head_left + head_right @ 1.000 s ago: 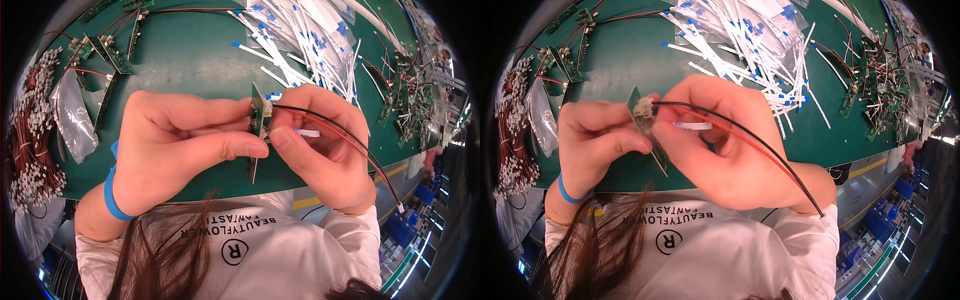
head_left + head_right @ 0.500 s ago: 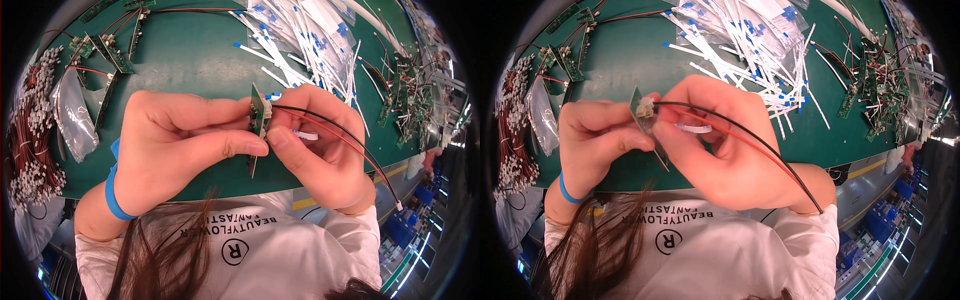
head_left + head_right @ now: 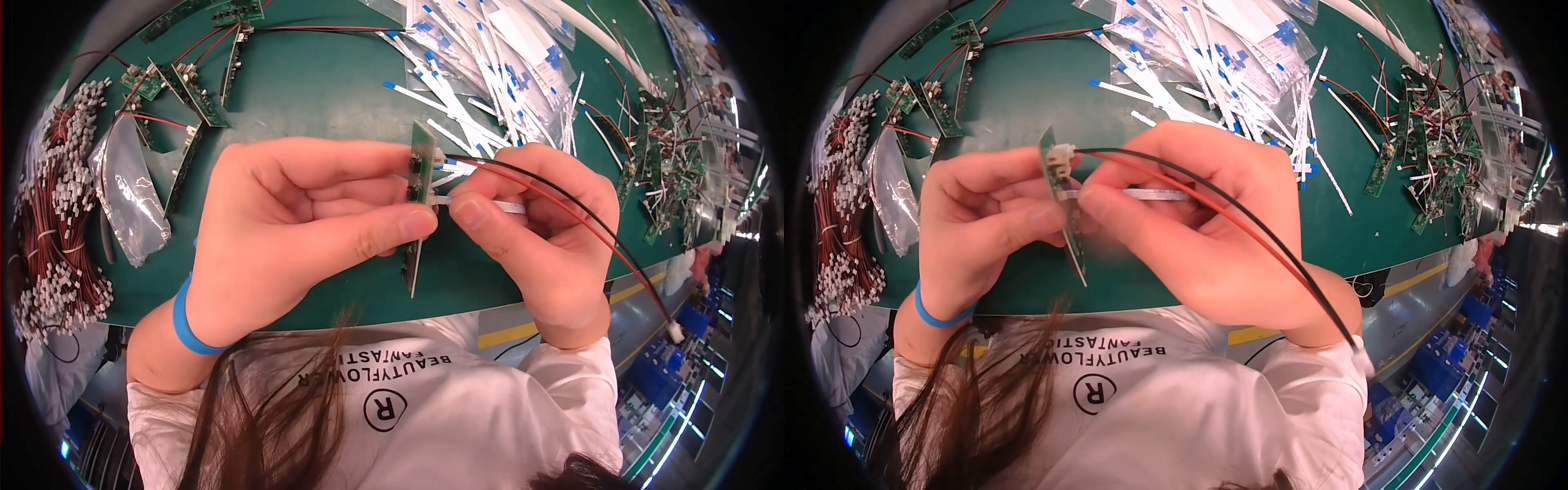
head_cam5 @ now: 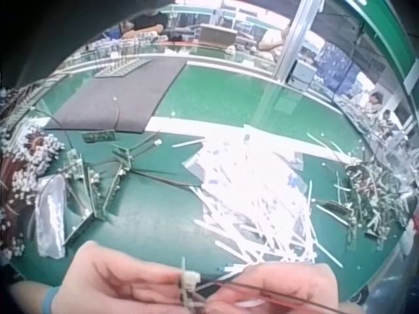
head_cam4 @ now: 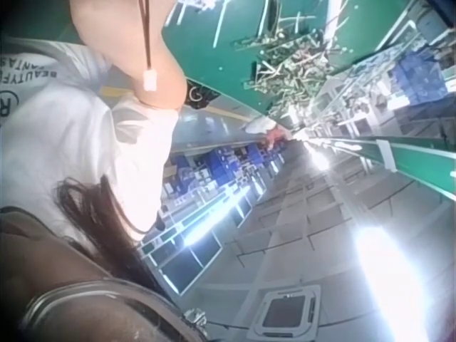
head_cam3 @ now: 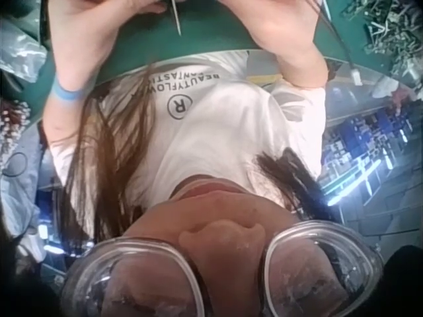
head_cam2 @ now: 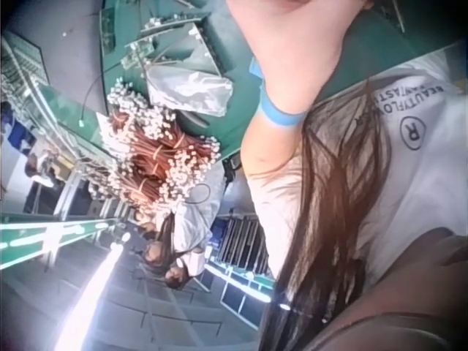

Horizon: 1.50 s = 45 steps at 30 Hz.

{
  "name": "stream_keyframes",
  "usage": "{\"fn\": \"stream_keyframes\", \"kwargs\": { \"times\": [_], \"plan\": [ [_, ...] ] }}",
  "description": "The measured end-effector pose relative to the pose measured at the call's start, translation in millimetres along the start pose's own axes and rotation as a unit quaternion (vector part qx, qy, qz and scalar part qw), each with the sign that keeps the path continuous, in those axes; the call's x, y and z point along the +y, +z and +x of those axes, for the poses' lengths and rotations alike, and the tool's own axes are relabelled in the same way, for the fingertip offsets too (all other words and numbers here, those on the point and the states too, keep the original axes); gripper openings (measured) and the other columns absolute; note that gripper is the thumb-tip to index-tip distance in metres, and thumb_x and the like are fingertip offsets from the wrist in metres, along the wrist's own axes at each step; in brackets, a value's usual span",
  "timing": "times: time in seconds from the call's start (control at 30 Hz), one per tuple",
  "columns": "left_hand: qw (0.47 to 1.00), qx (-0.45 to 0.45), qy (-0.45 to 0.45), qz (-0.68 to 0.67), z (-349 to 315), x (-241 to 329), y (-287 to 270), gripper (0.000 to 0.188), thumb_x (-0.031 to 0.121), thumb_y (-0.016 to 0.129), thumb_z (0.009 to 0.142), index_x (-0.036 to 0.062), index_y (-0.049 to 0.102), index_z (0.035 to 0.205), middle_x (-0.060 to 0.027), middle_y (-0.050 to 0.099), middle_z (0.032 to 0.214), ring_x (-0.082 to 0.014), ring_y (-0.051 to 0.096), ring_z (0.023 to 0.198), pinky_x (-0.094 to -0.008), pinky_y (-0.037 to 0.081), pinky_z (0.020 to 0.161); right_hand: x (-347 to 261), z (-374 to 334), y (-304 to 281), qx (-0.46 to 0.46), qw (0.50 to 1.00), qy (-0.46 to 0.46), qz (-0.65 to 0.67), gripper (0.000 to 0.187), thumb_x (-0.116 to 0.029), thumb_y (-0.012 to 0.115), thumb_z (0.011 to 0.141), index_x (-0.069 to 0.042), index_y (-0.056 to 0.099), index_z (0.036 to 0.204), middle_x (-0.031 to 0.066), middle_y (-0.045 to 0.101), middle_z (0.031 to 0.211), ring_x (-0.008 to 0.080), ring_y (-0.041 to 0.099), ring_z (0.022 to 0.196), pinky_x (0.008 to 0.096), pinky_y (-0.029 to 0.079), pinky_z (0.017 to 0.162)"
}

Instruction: The person repeatedly plugs ribbon cables into connectors on circuit boards by hand and sets the assembled boards on the table.

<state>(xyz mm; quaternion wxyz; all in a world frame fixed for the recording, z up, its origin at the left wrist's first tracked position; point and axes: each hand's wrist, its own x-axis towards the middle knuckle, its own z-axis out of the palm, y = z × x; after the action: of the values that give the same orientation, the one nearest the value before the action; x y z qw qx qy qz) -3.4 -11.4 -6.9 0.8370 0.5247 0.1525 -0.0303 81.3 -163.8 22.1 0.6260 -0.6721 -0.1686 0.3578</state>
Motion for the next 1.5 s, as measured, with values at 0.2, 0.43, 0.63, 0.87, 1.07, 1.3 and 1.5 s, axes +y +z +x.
{"fn": "stream_keyframes", "kwargs": {
  "times": [0.2, 0.43, 0.63, 0.87, 1.07, 1.3, 1.5],
  "plan": [
    [0.999, 0.026, -0.034, 0.013, 8, 13, -7, 0.029, 0.011, 0.053, 0.075, -0.0046, 0.051, 0.1, -0.0159, 0.059, 0.082, -0.0211, 0.06, 0.066, -0.0239, 0.049, 0.058, 3, 5, -9, 0.068, 0.972, -0.158, -0.161, 0.009, 0.004, 0.06, 0.065, 0.003, 0.057, 0.073, 0.0055, 0.055, 0.069, 0.0076, 0.046, 0.058, 0.0182, 0.034, 0.051],
    [0.972, -0.103, -0.139, -0.16, 7, 12, -13, 0.039, 0.023, 0.05, 0.077, -0.0025, 0.047, 0.106, -0.0214, 0.054, 0.095, -0.0233, 0.06, 0.065, -0.027, 0.05, 0.06, 18, 21, -22, 0.029, 0.709, -0.561, -0.426, 0.031, 0.007, 0.066, 0.05, 0.0, 0.06, 0.08, 0.0048, 0.053, 0.066, 0.0141, 0.043, 0.051, 0.0241, 0.03, 0.048],
    [0.973, -0.067, -0.135, -0.175, 5, 15, -13, 0.038, 0.024, 0.047, 0.078, -0.0012, 0.047, 0.107, -0.0233, 0.051, 0.101, -0.024, 0.06, 0.068, -0.0274, 0.05, 0.064, 10, 19, -21, 0.026, 0.666, -0.55, -0.504, 0.028, 0.003, 0.064, 0.05, -0.001, 0.061, 0.077, 0.0046, 0.055, 0.069, 0.0138, 0.038, 0.05, 0.0255, 0.026, 0.047],
    [0.981, -0.05, -0.125, -0.142, 7, 16, -15, 0.036, 0.022, 0.048, 0.078, -0.0018, 0.048, 0.105, -0.0199, 0.053, 0.1, -0.0242, 0.06, 0.071, -0.0273, 0.05, 0.066, 9, 22, -17, -0.013, 0.716, -0.494, -0.494, 0.02, -0.003, 0.064, 0.057, -0.002, 0.062, 0.077, 0.0052, 0.057, 0.071, 0.0151, 0.042, 0.053, 0.0265, 0.03, 0.052],
    [0.985, -0.057, -0.127, -0.102, 6, 15, -11, 0.035, 0.017, 0.052, 0.075, -0.0026, 0.049, 0.103, -0.016, 0.056, 0.097, -0.0254, 0.06, 0.072, -0.0288, 0.05, 0.066, 9, 22, -17, -0.036, 0.848, -0.359, -0.389, 0.017, -0.001, 0.066, 0.058, -0.003, 0.061, 0.074, 0.0055, 0.059, 0.07, 0.0185, 0.055, 0.071, 0.0335, 0.032, 0.08],
    [0.988, -0.073, -0.12, -0.067, 5, 14, -12, 0.033, 0.013, 0.054, 0.073, -0.0033, 0.051, 0.101, -0.0153, 0.056, 0.097, -0.0254, 0.06, 0.073, -0.0277, 0.051, 0.061, 17, 22, -12, 0.047, 0.896, -0.297, -0.327, 0.014, 0.001, 0.065, 0.059, -0.004, 0.062, 0.071, 0.0052, 0.061, 0.071, 0.0206, 0.056, 0.085, 0.0415, 0.02, 0.093],
    [0.993, -0.057, -0.094, -0.051, 6, 11, -9, 0.032, 0.008, 0.054, 0.073, -0.0031, 0.05, 0.102, -0.0153, 0.056, 0.097, -0.0256, 0.06, 0.075, -0.0292, 0.051, 0.062, 14, 15, -10, 0.035, 0.815, -0.349, -0.461, 0.014, 0.003, 0.063, 0.061, -0.001, 0.062, 0.075, 0.0088, 0.061, 0.075, 0.0216, 0.056, 0.087, 0.0457, 0.017, 0.095]
  ]
}}
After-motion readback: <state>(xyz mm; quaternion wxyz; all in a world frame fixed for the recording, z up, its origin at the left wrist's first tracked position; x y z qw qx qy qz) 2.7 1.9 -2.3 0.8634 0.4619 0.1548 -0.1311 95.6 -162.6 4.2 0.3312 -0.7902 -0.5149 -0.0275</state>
